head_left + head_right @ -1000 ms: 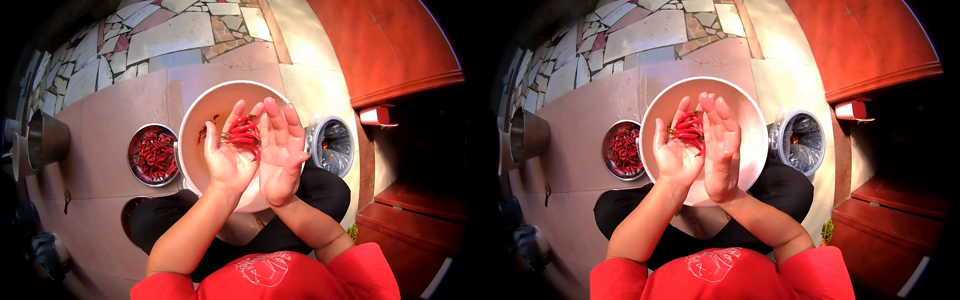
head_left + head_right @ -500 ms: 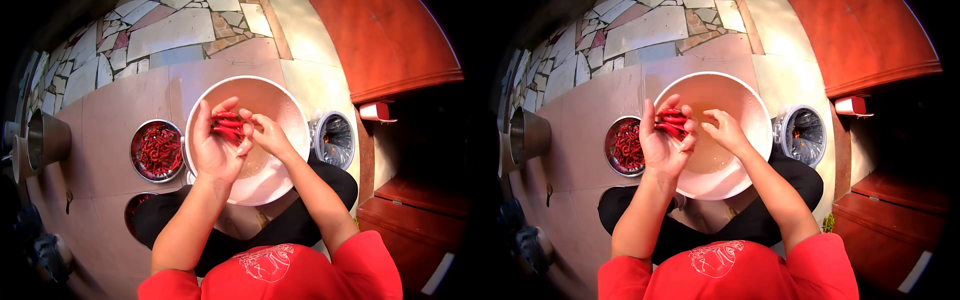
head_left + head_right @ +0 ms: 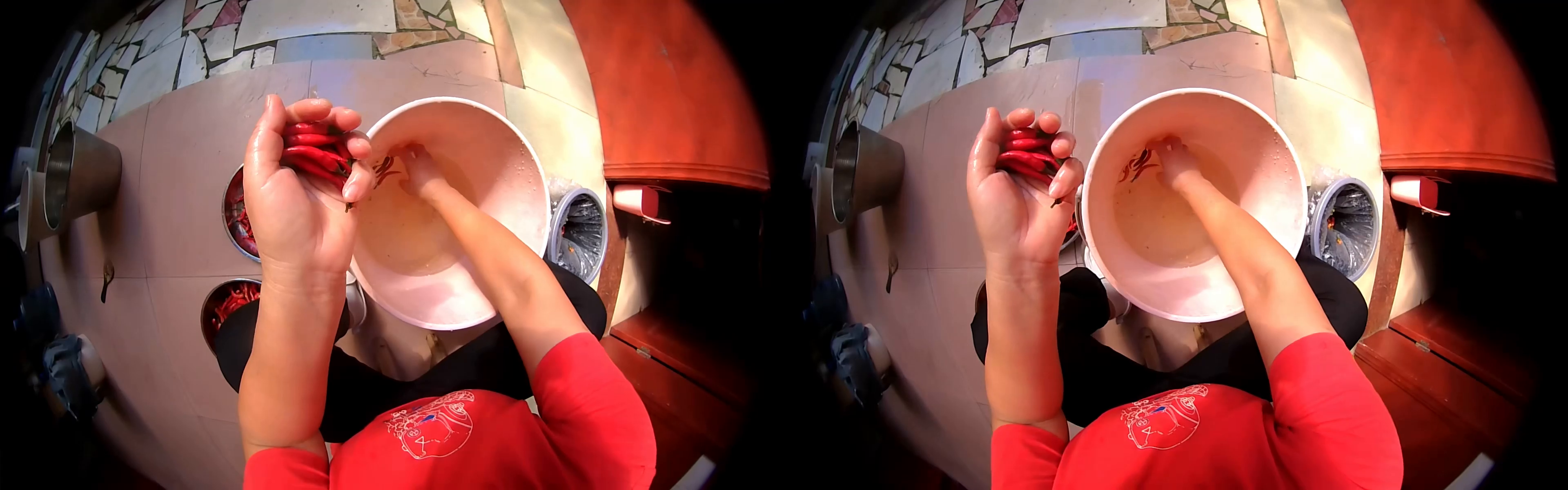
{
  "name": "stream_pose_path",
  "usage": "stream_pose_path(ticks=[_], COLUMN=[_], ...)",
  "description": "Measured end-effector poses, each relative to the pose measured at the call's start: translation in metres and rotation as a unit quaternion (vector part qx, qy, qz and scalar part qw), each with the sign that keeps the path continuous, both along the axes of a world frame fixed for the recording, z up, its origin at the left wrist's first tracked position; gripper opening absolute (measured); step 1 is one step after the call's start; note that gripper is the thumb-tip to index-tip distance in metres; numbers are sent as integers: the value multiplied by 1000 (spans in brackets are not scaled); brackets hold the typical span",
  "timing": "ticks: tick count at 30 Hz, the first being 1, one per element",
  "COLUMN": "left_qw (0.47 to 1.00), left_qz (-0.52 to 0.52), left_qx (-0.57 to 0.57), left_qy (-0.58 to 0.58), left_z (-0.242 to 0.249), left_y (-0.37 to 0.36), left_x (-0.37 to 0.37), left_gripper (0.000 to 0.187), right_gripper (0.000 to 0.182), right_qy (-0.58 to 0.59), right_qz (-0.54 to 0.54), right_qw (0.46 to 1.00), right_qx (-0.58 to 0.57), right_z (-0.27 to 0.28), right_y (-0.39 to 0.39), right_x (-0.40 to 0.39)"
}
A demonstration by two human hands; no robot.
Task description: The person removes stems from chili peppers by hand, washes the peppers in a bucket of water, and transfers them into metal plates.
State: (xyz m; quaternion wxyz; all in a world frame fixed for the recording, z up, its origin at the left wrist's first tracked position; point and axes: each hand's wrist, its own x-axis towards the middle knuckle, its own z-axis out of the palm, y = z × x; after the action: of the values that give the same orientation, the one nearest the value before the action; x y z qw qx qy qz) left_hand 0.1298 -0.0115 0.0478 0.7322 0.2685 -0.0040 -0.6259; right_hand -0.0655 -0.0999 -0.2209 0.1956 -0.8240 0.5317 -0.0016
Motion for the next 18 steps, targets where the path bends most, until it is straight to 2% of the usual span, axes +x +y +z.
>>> stream_pose_path(ticks=[2,3,5,6,7,8,9,11,15,17,18], left_qw=[1000,1000,1000,1000,1000,1000,1000,1000,1000,1000,1000], left_qz=[0,-5,-8,-12,-17,-17,-14,-14,-22,-23,-23], left_qx=[-2,-5,-7,-4,0,1,-1,-3,-4,-3,-2], left_qy=[8,2,-5,-3,-1,-1,-1,0,-2,-5,-6], left_z=[-2,-2,-3,-2,-2,-2,-2,-2,-4,-4,-4], left_y=[0,0,0,0,0,0,0,0,0,-1,-1], left_x=[1,1,1,1,0,0,-1,-2,-5,-6,-7], left_gripper=[36,36,36,36,36,36,35,35,35,35,35], right_gripper=[58,58,47,47,43,38,38,33,28,25,25], right_qy=[-57,-58,-260,-262,-349,-423,-423,-536,-527,-516,-516], right_qz=[74,77,-17,-16,-128,-237,-238,-337,-327,-344,-344], right_qw=[993,993,939,938,865,761,760,580,599,640,639], right_qx=[75,75,226,228,336,431,431,513,507,454,454], right_z=[-24,-38,-58,-51,-42,-27,-7,27,-15,-38,-43], right_y=[-6,-5,0,6,14,21,27,35,45,52,55], right_x=[-1,2,12,20,24,28,31,37,50,59,64])
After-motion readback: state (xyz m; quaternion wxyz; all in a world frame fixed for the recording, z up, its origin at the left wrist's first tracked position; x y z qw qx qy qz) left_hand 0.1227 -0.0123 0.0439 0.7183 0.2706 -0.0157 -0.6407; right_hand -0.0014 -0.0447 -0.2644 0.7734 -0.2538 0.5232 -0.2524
